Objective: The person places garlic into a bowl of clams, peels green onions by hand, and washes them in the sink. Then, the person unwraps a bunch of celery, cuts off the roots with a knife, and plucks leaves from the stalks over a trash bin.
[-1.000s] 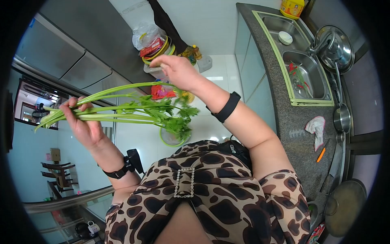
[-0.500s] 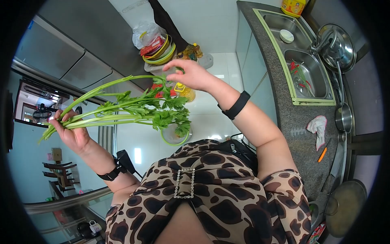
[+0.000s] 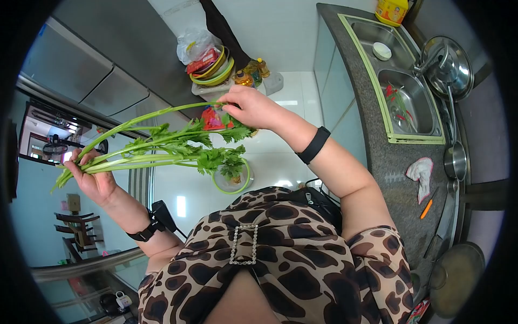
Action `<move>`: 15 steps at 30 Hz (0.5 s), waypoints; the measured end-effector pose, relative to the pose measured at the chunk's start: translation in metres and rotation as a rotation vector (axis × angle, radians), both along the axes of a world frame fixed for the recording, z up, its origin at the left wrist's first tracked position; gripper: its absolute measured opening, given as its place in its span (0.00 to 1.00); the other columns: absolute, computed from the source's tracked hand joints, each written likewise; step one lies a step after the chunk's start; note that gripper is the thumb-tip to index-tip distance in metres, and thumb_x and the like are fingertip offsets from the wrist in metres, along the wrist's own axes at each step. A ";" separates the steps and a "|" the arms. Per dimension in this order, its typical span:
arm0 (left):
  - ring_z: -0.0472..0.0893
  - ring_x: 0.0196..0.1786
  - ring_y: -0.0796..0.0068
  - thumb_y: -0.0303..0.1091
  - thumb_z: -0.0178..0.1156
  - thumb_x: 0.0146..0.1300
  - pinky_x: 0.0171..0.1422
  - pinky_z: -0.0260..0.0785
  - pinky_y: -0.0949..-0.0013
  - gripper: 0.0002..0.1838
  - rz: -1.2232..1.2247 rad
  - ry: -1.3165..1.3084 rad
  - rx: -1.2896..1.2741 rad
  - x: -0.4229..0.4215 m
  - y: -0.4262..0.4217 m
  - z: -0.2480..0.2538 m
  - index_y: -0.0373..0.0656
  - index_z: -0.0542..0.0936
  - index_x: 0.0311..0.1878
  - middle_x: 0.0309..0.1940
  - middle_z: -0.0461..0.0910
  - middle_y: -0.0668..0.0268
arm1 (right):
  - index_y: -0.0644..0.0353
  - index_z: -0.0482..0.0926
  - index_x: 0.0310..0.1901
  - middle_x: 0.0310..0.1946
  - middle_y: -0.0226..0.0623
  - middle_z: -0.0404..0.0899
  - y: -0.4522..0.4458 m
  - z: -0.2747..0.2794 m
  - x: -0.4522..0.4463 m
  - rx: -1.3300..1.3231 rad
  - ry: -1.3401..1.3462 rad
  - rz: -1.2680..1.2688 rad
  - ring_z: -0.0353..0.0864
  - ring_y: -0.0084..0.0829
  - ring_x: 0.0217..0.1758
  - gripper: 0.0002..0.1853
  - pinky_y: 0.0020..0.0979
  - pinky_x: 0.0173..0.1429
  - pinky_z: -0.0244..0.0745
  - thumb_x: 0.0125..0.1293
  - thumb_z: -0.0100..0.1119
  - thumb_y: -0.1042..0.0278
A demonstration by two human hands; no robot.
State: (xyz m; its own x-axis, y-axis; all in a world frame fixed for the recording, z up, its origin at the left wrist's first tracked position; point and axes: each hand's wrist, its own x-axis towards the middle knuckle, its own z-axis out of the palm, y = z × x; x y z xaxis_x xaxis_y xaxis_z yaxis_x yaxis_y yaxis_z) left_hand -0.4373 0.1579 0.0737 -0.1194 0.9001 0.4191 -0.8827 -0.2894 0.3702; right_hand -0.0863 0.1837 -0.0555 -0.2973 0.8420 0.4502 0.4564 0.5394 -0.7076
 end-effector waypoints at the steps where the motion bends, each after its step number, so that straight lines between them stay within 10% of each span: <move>1: 0.70 0.33 0.73 0.36 0.56 0.65 0.38 0.70 0.76 0.11 0.012 -0.002 -0.010 0.001 -0.001 0.001 0.37 0.69 0.36 0.33 0.71 0.64 | 0.59 0.79 0.43 0.31 0.36 0.72 0.000 -0.001 0.001 0.028 -0.034 0.028 0.72 0.32 0.36 0.09 0.29 0.41 0.68 0.62 0.54 0.72; 15: 0.68 0.32 0.75 0.33 0.58 0.62 0.36 0.69 0.78 0.10 -0.008 0.011 -0.004 -0.002 -0.004 0.004 0.38 0.69 0.35 0.31 0.70 0.65 | 0.65 0.76 0.40 0.34 0.42 0.74 -0.007 0.011 0.002 0.096 -0.080 0.061 0.75 0.41 0.40 0.07 0.34 0.44 0.71 0.61 0.50 0.76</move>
State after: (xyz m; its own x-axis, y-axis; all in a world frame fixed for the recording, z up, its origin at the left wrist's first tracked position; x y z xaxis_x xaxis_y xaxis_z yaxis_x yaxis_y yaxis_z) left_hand -0.4393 0.1540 0.0776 -0.1073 0.9028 0.4163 -0.8810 -0.2804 0.3810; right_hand -0.0844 0.1764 -0.0445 -0.3853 0.7753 0.5004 0.4735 0.6315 -0.6140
